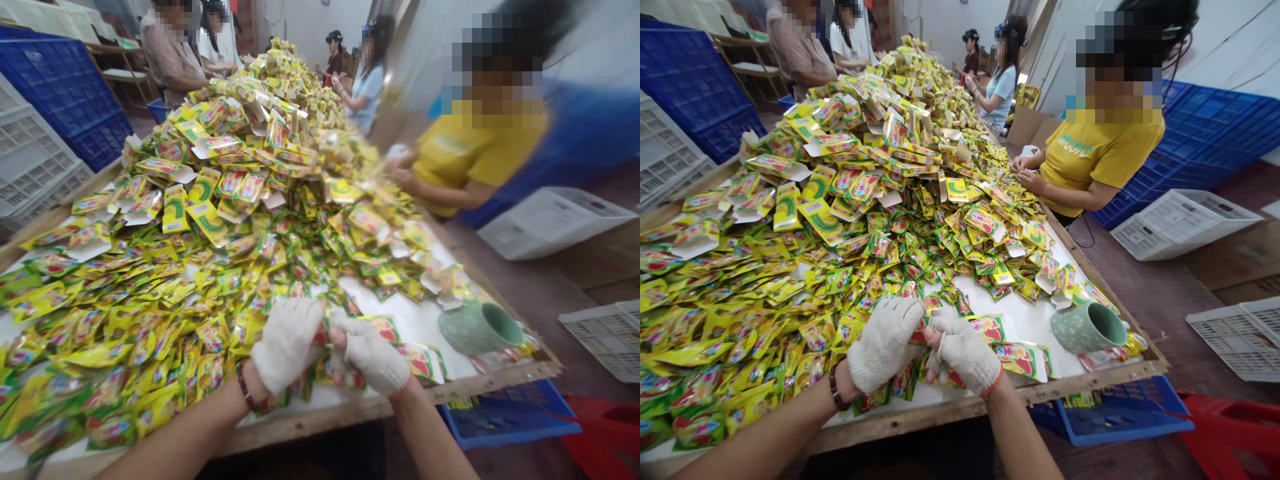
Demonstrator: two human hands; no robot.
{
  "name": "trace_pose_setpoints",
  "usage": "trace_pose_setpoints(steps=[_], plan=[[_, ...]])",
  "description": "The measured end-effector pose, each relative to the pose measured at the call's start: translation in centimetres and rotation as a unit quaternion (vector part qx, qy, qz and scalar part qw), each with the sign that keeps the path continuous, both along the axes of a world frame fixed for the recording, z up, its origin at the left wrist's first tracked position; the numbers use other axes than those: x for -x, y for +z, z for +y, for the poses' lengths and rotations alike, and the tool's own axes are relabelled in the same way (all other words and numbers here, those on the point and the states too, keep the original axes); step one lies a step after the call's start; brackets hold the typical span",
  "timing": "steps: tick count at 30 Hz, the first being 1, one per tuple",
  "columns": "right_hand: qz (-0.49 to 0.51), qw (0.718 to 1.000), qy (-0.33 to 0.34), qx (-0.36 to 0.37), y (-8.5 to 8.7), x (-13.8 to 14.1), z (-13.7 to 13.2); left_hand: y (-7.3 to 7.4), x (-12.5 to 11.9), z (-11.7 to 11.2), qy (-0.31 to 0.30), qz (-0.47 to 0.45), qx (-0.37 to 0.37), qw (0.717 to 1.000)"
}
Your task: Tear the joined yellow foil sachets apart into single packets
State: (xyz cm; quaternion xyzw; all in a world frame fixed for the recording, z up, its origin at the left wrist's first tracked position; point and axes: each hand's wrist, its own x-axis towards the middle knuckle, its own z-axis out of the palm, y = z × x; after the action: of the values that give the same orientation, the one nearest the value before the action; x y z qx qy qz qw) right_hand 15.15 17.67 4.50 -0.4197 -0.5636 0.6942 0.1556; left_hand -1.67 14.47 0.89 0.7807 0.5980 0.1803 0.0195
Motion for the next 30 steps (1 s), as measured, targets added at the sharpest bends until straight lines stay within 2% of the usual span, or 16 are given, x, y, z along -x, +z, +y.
trace_pose_setpoints(steps=[2, 4, 6, 8, 10, 12, 14, 17, 19, 21, 23, 25, 29, 30], plan=[[0.016, 1.000, 0.025, 0.004, -0.3, 0.2, -0.1, 0.4, 0.1, 0.0, -0.020, -0.032, 0.030, 0.999], [0.018, 0.999, 0.027, 0.011, -0.6, -0.2, -0.2, 1.2, 0.5, 0.1, -0.021, -0.114, 0.080, 0.990], [0.008, 1.000, 0.013, 0.019, -0.7, -1.1, -0.4, 2.0, 0.9, 0.2, -0.022, -0.226, 0.168, 0.959], [-0.004, 0.999, -0.043, 0.009, -0.4, -2.4, -0.5, 2.5, 1.1, 0.1, -0.022, -0.314, 0.252, 0.915], [-0.015, 0.989, -0.145, -0.024, 0.1, -3.7, -0.3, 2.1, 0.6, -0.2, -0.024, -0.347, 0.283, 0.894], [-0.025, 0.967, -0.240, -0.082, 0.8, -4.4, 0.1, 1.1, -0.7, -0.5, -0.022, -0.338, 0.277, 0.899], [-0.030, 0.953, -0.267, -0.136, 1.5, -4.0, 0.6, -0.2, -2.6, -0.7, -0.027, -0.298, 0.251, 0.921], [-0.029, 0.958, -0.209, -0.191, 2.1, -1.4, 1.4, -1.5, -5.4, -0.3, -0.051, -0.217, 0.152, 0.963], [-0.050, 0.960, -0.142, -0.237, 1.9, 1.0, 2.3, -1.6, -6.4, 0.0, -0.064, -0.167, 0.077, 0.981], [-0.098, 0.945, -0.073, -0.303, 1.2, 3.4, 3.6, -1.2, -6.2, -0.2, -0.069, -0.118, 0.020, 0.990], [-0.146, 0.917, -0.028, -0.371, -0.1, 5.4, 5.2, -0.5, -4.6, -0.8, -0.076, -0.079, -0.006, 0.994], [-0.168, 0.894, 0.002, -0.415, -1.7, 6.8, 6.6, 0.4, -1.9, -1.3, -0.060, -0.057, 0.001, 0.997], [-0.165, 0.887, 0.057, -0.427, -4.0, 8.6, 7.6, 1.6, 4.2, -0.7, 0.117, -0.001, 0.051, 0.992], [-0.169, 0.885, 0.060, -0.429, -4.1, 8.7, 7.5, 1.8, 5.2, -0.3, 0.141, 0.008, 0.067, 0.988]])
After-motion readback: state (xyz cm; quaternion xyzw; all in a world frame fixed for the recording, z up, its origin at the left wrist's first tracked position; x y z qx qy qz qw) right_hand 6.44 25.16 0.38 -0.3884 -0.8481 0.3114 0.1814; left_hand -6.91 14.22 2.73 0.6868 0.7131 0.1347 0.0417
